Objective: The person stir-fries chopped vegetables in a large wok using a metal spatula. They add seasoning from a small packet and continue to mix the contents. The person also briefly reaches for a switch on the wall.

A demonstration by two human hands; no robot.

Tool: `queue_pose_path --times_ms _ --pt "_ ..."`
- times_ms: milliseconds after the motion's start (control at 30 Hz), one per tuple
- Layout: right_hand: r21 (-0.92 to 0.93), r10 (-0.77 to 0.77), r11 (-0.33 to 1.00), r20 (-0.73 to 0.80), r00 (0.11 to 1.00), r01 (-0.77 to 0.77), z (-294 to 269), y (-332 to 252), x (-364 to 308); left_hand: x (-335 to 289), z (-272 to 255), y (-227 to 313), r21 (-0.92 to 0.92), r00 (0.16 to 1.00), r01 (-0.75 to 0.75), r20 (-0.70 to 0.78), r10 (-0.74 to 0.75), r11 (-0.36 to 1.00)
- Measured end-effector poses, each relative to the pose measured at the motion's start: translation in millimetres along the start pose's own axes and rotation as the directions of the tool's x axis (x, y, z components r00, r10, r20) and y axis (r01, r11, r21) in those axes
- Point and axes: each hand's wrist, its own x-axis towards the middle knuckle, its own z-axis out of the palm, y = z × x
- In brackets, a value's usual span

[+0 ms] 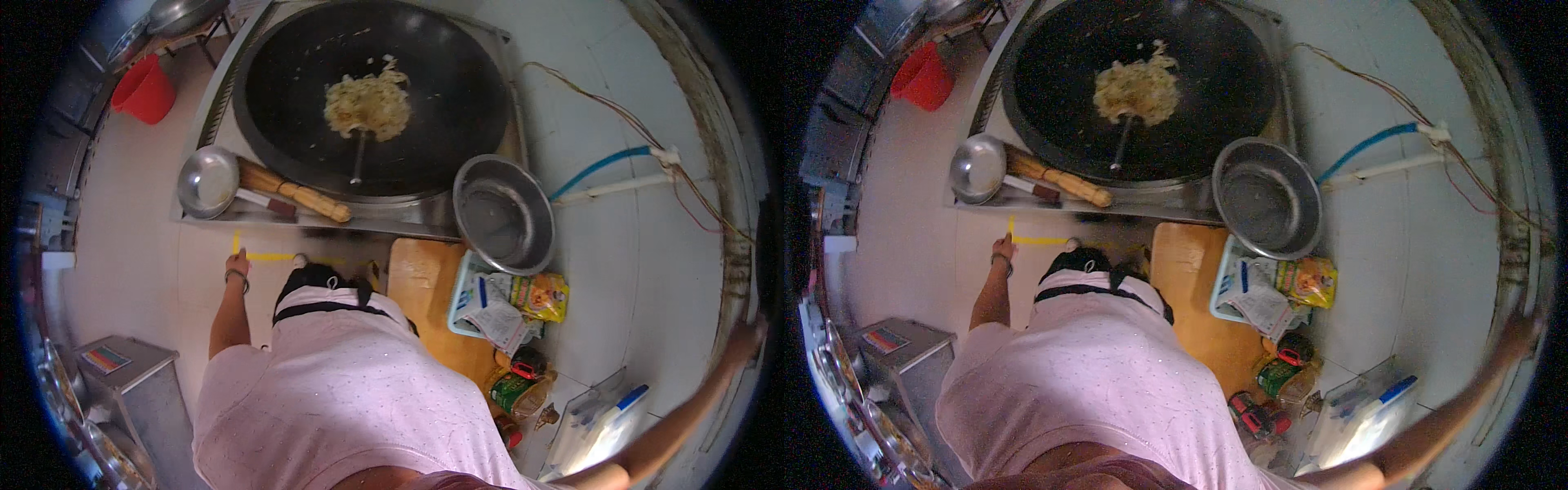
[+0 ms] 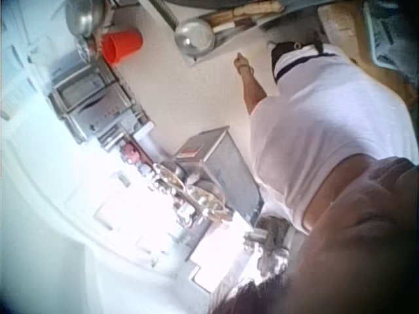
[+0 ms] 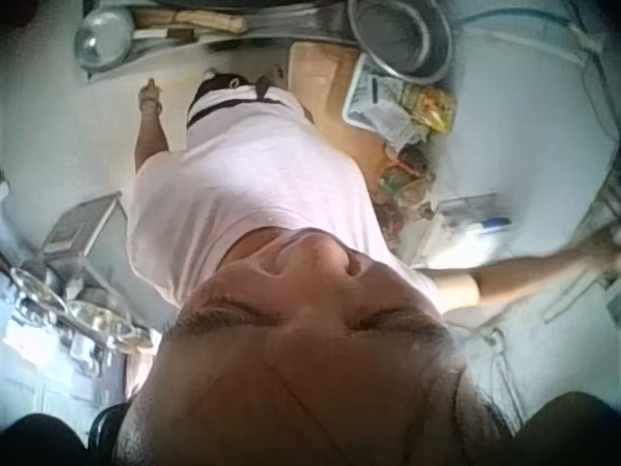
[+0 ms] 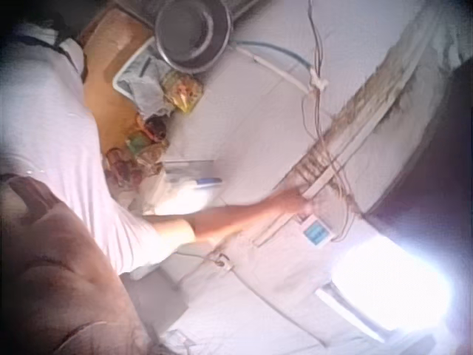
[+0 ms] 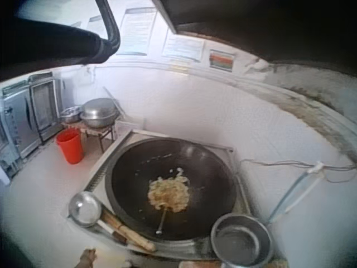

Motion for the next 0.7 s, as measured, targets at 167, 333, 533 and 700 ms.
queue_pose_path --times_ms 167,333,533,700 --pt "0.732 -0.661 0.592 0.203 0.722 0.337 63.4 -397.7 -100.6 50.0 -43.9 -10.3 -0.36 0.837 0.138 -0.455 -0.303 0.923" --pt "0.765 -0.72 0.613 0.44 0.537 0.195 161.1 -619.7 -153.1 53.1 28.1 97.9 -0.692 0.615 0.433 -0.24 -0.751 0.577" --pt "0.595 -0.617 0.786 0.74 0.269 0.167 245.8 -771.0 -188.6 101.4 28.3 85.1 -0.693 0.41 0.545 -0.271 -0.871 0.473" --pt "0.423 -0.496 0.867 0.77 0.401 0.262 268.5 -778.7 -159.1 97.8 44.0 114.9 -0.799 0.371 0.465 -0.215 -0.903 0.381"
